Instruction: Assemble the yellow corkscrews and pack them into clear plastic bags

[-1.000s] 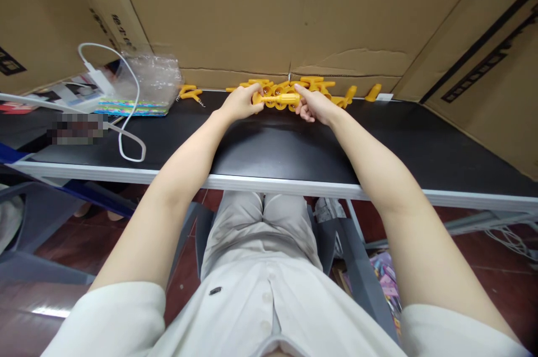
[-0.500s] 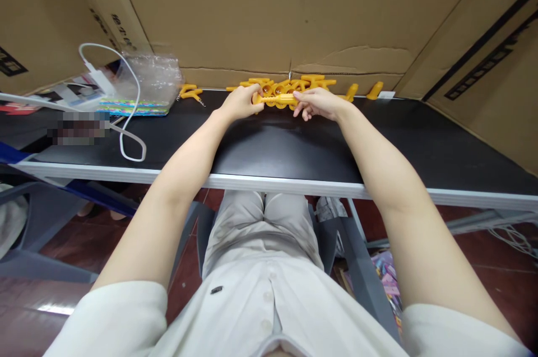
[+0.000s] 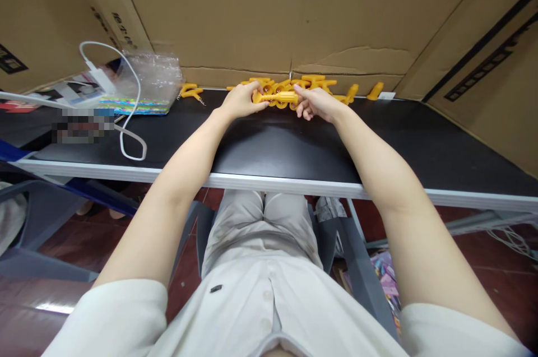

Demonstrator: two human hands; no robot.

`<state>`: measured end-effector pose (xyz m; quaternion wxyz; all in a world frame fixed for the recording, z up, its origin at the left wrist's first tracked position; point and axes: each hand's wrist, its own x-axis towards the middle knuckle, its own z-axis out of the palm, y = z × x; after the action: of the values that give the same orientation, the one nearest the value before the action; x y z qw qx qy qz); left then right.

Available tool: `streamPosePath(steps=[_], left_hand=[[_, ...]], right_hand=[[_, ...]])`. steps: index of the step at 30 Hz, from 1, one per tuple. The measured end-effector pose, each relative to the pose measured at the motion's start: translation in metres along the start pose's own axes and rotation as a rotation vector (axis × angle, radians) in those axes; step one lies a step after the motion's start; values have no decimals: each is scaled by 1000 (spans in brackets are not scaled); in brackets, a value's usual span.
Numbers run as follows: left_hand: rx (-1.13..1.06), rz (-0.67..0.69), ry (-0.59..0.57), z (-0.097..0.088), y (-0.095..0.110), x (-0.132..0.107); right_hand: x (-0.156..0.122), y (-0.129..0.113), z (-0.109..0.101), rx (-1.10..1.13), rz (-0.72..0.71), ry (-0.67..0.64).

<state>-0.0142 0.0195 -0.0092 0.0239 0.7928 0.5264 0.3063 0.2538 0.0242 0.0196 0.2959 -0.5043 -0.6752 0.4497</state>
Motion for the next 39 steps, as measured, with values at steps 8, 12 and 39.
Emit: streamPosePath(steps=[8,12,39], left_hand=[[9,-36,-7,1,0,3],[-17,-26,2,3,-3,4],[-29,-21,29,5,-3,5]], right_hand=[[-2,-3,2,-29,45,-27],[-5,-5,2,-14,56,-47],[-7,-5,2,146,-46,22]])
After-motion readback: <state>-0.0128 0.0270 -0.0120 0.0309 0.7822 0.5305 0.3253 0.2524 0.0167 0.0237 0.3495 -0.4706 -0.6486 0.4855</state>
